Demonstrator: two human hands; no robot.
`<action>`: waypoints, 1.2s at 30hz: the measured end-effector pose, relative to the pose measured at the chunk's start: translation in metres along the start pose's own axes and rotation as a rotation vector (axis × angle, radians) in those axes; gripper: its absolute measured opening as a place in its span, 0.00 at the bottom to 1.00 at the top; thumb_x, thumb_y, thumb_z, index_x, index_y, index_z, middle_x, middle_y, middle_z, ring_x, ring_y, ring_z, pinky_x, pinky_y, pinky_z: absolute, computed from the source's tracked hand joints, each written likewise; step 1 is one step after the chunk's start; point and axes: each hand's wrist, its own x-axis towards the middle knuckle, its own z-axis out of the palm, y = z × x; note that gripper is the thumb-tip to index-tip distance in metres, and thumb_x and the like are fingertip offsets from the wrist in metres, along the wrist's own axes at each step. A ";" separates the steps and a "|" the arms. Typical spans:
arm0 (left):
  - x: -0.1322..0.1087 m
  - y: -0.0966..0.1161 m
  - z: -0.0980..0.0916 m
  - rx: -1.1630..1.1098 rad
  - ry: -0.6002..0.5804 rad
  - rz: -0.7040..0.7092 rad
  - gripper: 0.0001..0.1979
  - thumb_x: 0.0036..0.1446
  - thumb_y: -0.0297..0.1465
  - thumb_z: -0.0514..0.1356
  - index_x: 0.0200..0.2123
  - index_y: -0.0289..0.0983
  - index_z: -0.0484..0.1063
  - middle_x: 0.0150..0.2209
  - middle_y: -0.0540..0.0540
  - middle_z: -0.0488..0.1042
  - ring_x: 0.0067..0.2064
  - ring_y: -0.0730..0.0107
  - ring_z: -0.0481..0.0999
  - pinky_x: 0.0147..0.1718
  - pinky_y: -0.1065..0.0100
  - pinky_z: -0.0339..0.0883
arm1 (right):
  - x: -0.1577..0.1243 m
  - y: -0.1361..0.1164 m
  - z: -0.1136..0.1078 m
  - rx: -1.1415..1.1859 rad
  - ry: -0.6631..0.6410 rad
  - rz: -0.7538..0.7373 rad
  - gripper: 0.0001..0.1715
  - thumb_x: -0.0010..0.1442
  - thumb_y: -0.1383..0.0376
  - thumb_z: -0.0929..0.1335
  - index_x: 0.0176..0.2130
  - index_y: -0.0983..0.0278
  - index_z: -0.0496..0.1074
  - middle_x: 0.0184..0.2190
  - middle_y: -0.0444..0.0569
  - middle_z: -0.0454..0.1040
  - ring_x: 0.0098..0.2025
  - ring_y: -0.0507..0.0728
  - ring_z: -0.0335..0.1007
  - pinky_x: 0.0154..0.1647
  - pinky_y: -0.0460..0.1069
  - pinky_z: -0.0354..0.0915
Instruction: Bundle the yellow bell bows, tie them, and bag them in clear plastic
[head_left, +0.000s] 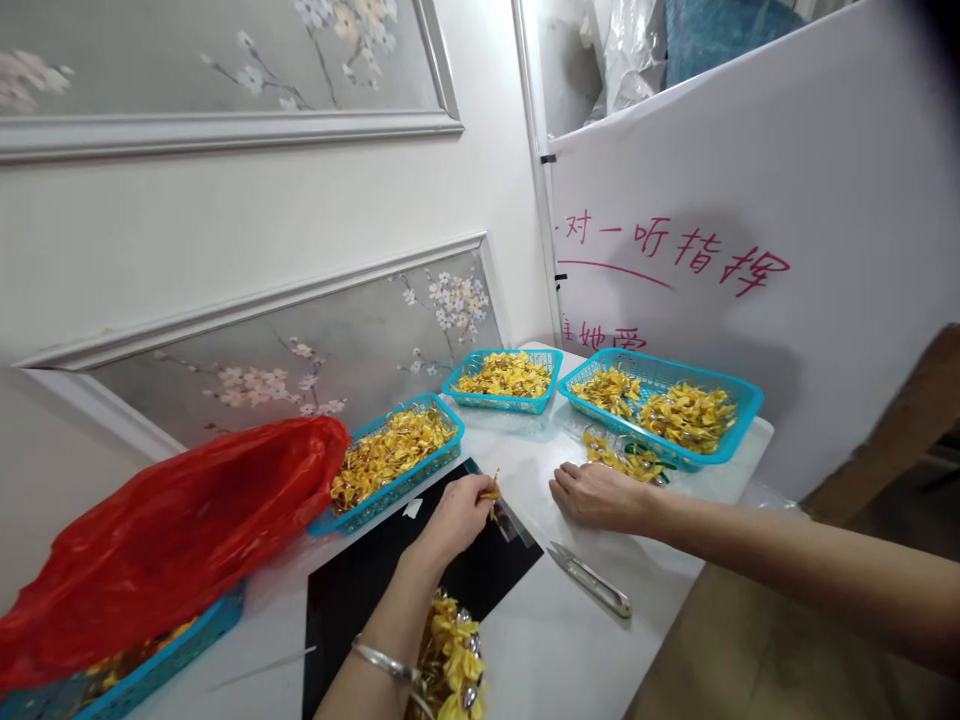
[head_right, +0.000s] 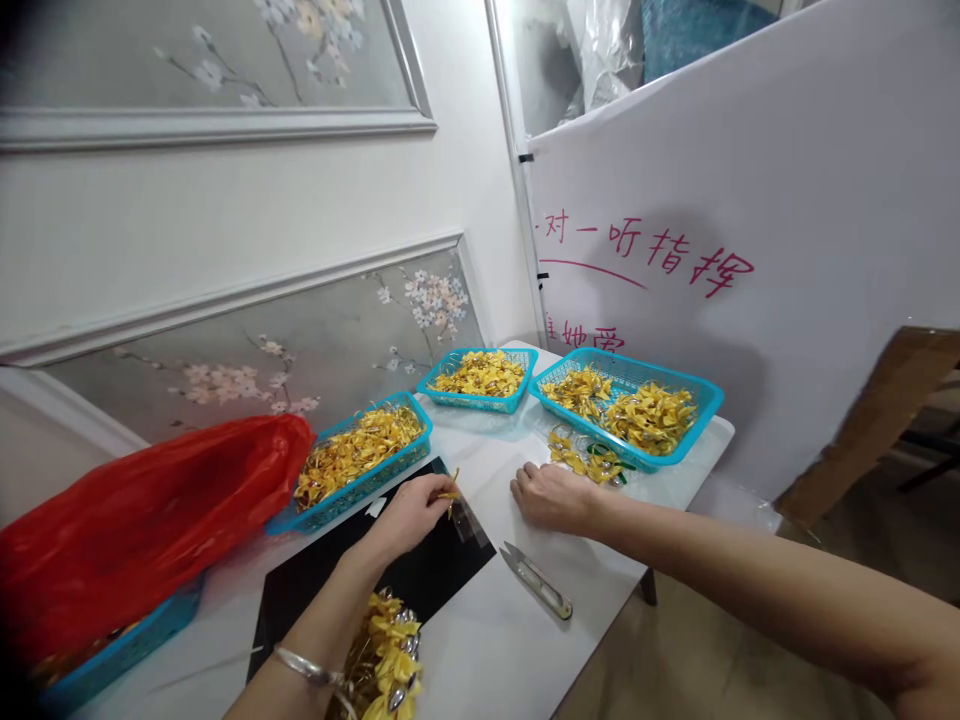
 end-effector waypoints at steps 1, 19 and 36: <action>0.001 0.001 -0.002 -0.050 -0.007 -0.004 0.12 0.60 0.36 0.58 0.44 0.35 0.72 0.43 0.44 0.75 0.41 0.63 0.76 0.40 0.55 0.71 | 0.001 -0.002 -0.002 0.030 0.000 0.021 0.14 0.65 0.63 0.66 0.48 0.68 0.69 0.45 0.52 0.72 0.43 0.57 0.72 0.43 0.55 0.71; -0.020 0.106 -0.016 -0.808 -0.130 0.036 0.10 0.58 0.38 0.60 0.30 0.36 0.71 0.26 0.52 0.68 0.28 0.76 0.67 0.31 0.72 0.65 | -0.057 -0.024 -0.088 1.519 0.366 0.094 0.14 0.64 0.56 0.65 0.41 0.65 0.64 0.30 0.46 0.74 0.29 0.51 0.75 0.28 0.46 0.72; -0.038 0.109 -0.018 -0.504 0.063 0.017 0.15 0.60 0.39 0.55 0.24 0.38 0.65 0.22 0.54 0.63 0.26 0.72 0.63 0.26 0.70 0.57 | -0.053 -0.052 -0.087 1.594 0.377 0.235 0.14 0.63 0.56 0.66 0.33 0.65 0.68 0.21 0.43 0.71 0.23 0.49 0.68 0.24 0.43 0.64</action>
